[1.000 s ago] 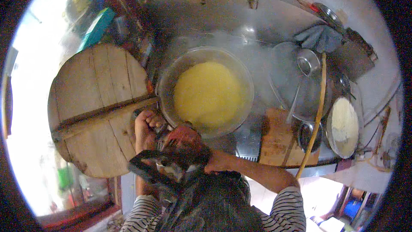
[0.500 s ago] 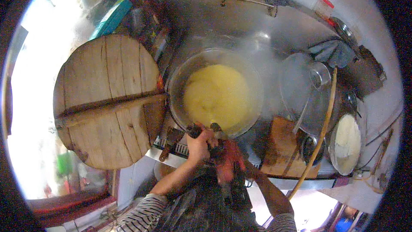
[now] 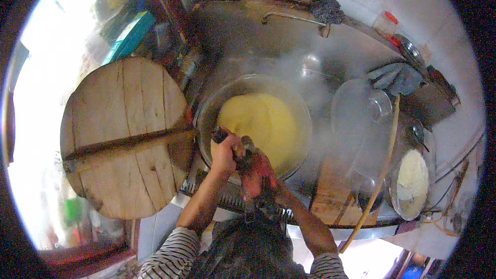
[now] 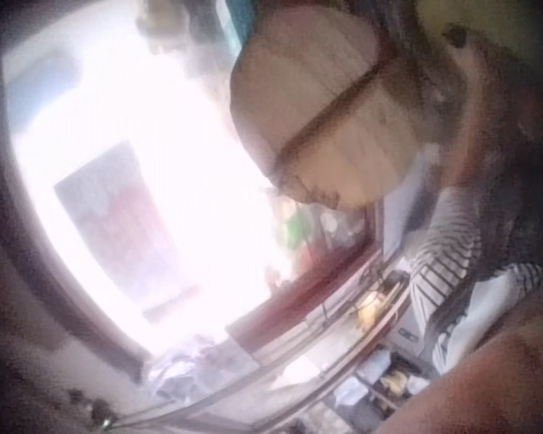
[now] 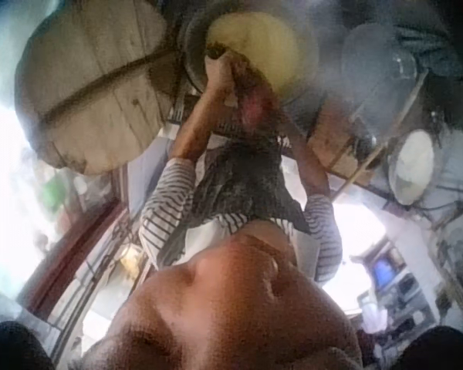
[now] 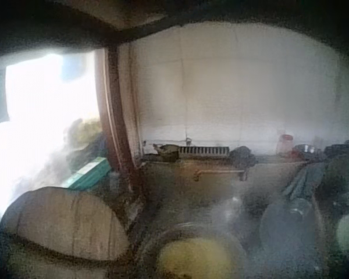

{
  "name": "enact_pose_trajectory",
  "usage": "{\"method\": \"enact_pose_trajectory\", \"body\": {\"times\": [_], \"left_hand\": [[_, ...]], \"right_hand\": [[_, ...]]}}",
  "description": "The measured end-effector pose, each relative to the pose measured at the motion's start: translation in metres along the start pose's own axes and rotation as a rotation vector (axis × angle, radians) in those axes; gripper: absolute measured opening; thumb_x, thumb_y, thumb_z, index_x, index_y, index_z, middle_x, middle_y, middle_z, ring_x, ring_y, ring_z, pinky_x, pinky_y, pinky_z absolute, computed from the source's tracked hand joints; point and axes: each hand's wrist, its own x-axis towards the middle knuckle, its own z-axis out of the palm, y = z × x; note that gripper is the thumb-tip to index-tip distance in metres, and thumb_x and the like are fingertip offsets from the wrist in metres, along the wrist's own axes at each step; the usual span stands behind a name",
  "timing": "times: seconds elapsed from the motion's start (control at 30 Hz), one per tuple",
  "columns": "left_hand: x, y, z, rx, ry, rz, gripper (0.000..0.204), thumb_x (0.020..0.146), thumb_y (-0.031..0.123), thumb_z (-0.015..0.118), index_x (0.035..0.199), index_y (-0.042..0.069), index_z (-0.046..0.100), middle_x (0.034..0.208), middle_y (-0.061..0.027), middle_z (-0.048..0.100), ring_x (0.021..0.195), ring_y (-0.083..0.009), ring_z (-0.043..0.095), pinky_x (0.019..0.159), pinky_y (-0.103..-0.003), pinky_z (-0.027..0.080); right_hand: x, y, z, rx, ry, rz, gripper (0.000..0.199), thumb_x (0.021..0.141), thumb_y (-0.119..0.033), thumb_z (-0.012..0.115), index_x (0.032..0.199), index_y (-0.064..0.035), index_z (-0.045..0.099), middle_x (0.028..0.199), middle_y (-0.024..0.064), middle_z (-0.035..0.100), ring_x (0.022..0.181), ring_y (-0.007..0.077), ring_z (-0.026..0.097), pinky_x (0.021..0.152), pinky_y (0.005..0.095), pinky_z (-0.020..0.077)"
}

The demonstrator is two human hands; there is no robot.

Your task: The person uses a red power drill with a mixing attachment to blend a yellow dough-like substance in a large metal bowl. They occasionally use a metal spatula to scrape the sides of the bowl and incorporate the mixture. The person also adds hot water from a ladle into the bowl during the process.

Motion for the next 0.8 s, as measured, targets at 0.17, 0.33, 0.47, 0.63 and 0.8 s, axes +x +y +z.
{"method": "enact_pose_trajectory", "body": {"times": [0.17,0.33,0.47,0.63,0.8], "left_hand": [[0.034,-0.016,-0.009,-0.148,-0.127,-0.101,0.018,0.071,-0.003,0.05,0.072,0.011,0.038,0.054,-0.0025,0.036,0.042,-0.0152,0.033,0.041,-0.031,0.03],[0.034,-0.021,-0.027,-0.151,-0.16,-0.152,0.011,0.077,0.004,0.046,0.074,0.013,0.041,0.053,0.0011,0.033,0.043,-0.0133,0.031,0.045,-0.03,0.033],[0.032,-0.028,-0.056,-0.223,-0.175,-0.249,0.016,0.078,0.007,0.046,0.065,0.013,0.038,0.051,0.0029,0.031,0.042,-0.0122,0.03,0.046,-0.029,0.032],[0.006,-0.001,-0.077,-0.286,-0.127,-0.342,0.021,0.076,0.004,0.047,0.061,0.014,0.036,0.051,0.0045,0.03,0.042,-0.0107,0.03,0.046,-0.029,0.031],[-0.024,0.033,-0.095,-0.264,0.102,-0.304,0.027,0.074,0.005,0.048,0.054,0.014,0.034,0.051,0.0036,0.032,0.042,-0.0108,0.03,0.047,-0.028,0.031]], "right_hand": [[0.011,0.012,-0.017,-0.041,0.072,-0.008,0.071,0.066,-0.026,0.074,0.127,-0.007,0.041,0.127,0.0131,0.048,0.118,0.0275,0.045,0.1,0.0393,0.0354],[-0.012,-0.05,-0.004,-0.339,0.066,0.083,0.07,0.067,-0.037,0.074,0.124,-0.0082,0.045,0.121,0.0124,0.054,0.114,0.0254,0.05,0.097,0.0366,0.0391],[-0.068,-0.128,0.032,-0.575,0.11,0.063,0.062,0.07,-0.037,0.069,0.121,-0.0076,0.049,0.114,0.0134,0.059,0.108,0.0276,0.054,0.096,0.0357,0.0398],[-0.097,-0.169,0.067,-0.487,-0.052,0.148,0.059,0.066,-0.018,0.063,0.121,-0.0028,0.047,0.116,0.0169,0.057,0.109,0.0276,0.054,0.097,0.037,0.0382],[-0.09,-0.134,0.077,-0.403,-0.227,0.333,0.036,0.063,-0.01,0.064,0.096,0.0026,0.056,0.068,0.0091,0.059,0.056,0.015,0.055,0.052,0.0298,0.0436]]}}
